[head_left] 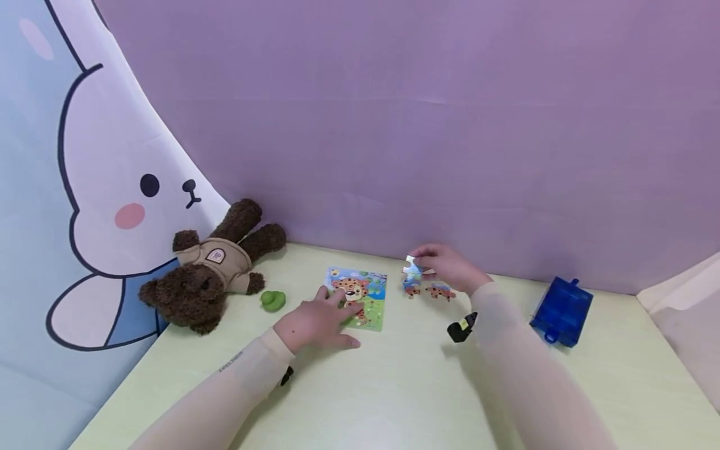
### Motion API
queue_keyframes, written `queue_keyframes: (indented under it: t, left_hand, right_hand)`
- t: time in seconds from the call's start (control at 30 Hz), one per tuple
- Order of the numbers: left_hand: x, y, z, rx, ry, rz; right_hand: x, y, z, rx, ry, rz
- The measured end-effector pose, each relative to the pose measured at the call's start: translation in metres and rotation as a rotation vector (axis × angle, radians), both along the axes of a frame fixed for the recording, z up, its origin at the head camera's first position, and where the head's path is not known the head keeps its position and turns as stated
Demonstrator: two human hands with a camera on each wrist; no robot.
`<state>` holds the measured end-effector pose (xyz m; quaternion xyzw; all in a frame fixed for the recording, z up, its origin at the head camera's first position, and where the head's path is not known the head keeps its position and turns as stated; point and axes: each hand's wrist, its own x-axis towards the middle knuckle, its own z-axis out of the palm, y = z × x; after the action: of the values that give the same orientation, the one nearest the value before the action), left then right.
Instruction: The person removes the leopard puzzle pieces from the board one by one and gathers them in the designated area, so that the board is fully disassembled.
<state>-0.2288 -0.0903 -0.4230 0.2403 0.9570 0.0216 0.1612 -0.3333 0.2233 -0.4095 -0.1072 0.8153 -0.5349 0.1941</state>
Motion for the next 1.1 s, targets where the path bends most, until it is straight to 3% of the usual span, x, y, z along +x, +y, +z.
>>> queue_keyframes:
  t: [0.27, 0.53, 0.87, 1.1]
  left_hand:
    - [0.0, -0.001, 0.0, 0.003, -0.007, 0.011]
    - [-0.001, -0.002, -0.004, -0.004, 0.01, -0.005]
    - [-0.001, -0.001, -0.004, -0.009, 0.021, -0.013]
    - [-0.001, -0.002, -0.007, 0.008, 0.027, -0.009]
  right_hand:
    - [0.005, 0.047, 0.001, 0.009, -0.036, -0.038]
    - [0.01, 0.083, -0.01, 0.045, -0.077, -0.062]
    - [0.018, 0.104, -0.02, 0.35, -0.025, -0.08]
    - [0.023, 0.105, -0.022, 0.415, 0.0, -0.051]
